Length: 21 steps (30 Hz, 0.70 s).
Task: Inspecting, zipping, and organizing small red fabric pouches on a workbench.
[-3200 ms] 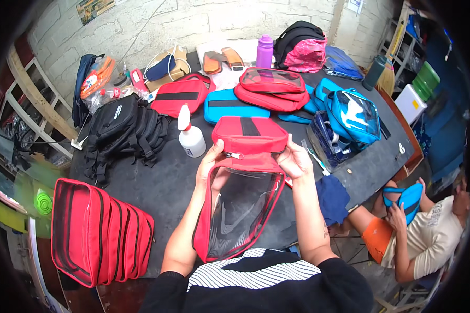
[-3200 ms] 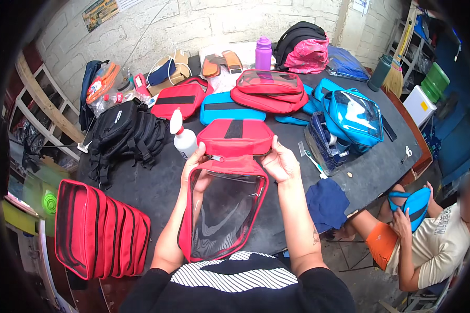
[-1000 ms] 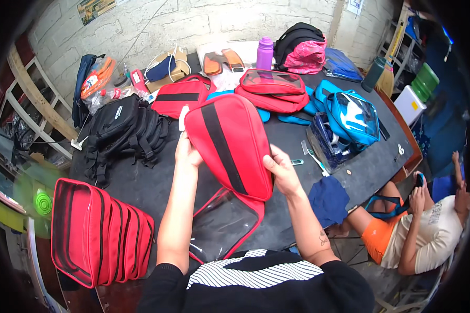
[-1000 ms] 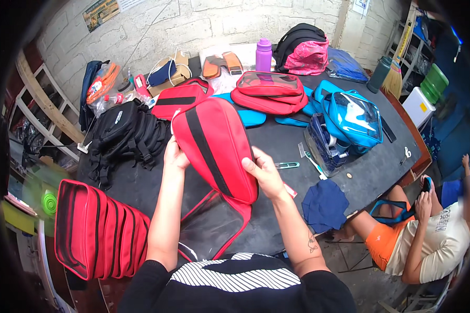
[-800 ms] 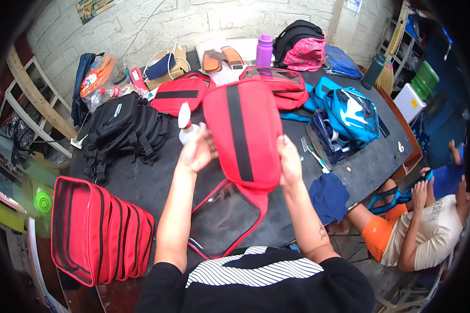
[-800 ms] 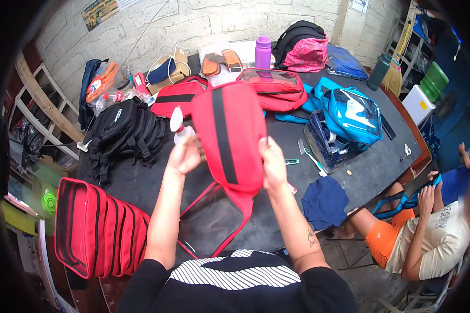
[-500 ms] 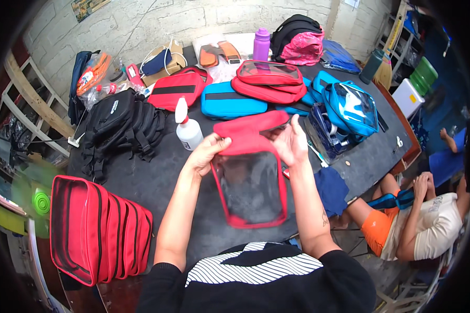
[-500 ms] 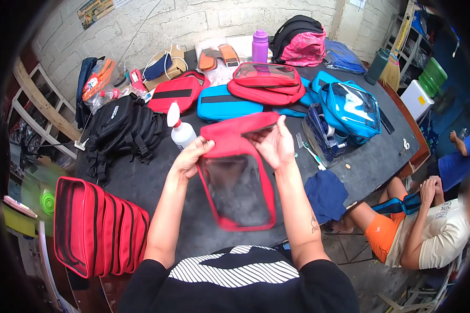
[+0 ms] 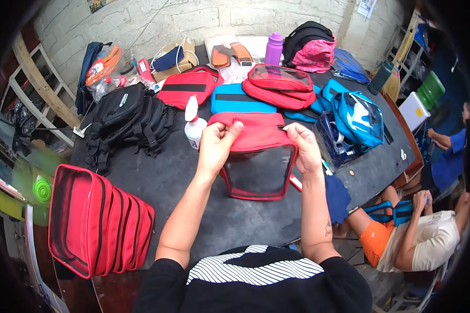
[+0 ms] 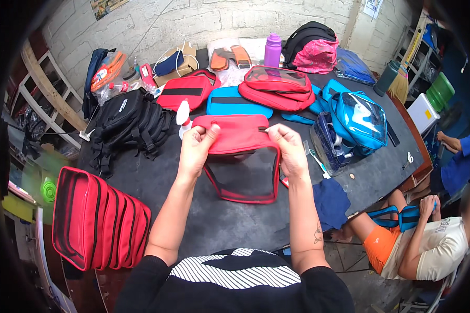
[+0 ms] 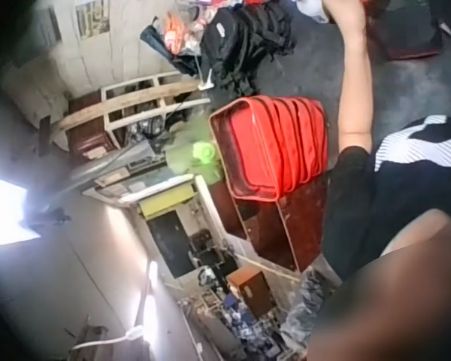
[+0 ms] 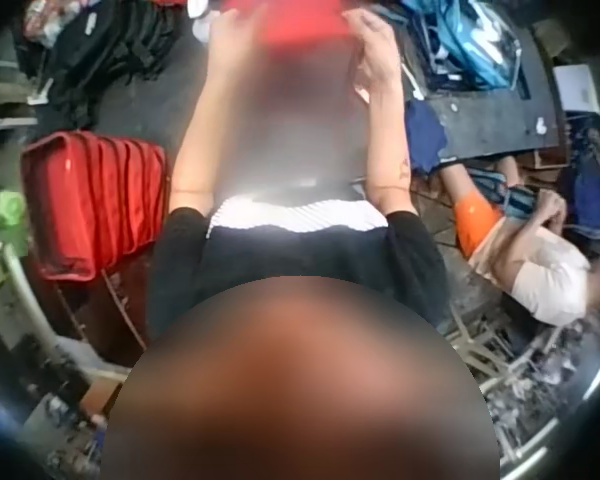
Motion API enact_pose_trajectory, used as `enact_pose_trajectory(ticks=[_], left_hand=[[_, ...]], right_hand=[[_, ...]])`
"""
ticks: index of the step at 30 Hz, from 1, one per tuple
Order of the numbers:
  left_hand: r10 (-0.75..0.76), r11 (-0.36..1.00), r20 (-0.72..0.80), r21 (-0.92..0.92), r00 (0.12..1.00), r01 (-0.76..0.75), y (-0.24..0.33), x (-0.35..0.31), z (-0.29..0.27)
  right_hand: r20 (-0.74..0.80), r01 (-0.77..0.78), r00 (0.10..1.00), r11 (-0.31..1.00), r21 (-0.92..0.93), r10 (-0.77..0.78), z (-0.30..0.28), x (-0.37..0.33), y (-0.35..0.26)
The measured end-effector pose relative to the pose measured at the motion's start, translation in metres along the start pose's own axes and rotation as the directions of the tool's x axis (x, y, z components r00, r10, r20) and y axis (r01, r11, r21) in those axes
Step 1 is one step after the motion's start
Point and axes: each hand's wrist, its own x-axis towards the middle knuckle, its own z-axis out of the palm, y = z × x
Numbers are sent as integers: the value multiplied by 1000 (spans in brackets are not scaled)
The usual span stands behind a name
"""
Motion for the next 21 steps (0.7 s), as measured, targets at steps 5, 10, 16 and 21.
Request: enact_pose_trajectory(ticks=[5,10,16,21], left_hand=[[-225,935,150,-246,963,256,14,-4,-7],[150,977,-8,-152,989,-150,6,-19,5],[688,558,15,629,726,-542,-6,-34,28],[571,755,-195,506,798,-417,-16,-34,40]], right_hand=[[-94,360,918,909,-209,-385,-4,11,7],[133,468,883,815,-343,-451,-12,4,16],[61,536,744,539,-649,-665,-1,-8,31],[-4,531,590,391,-752,-807,21,-22,45]])
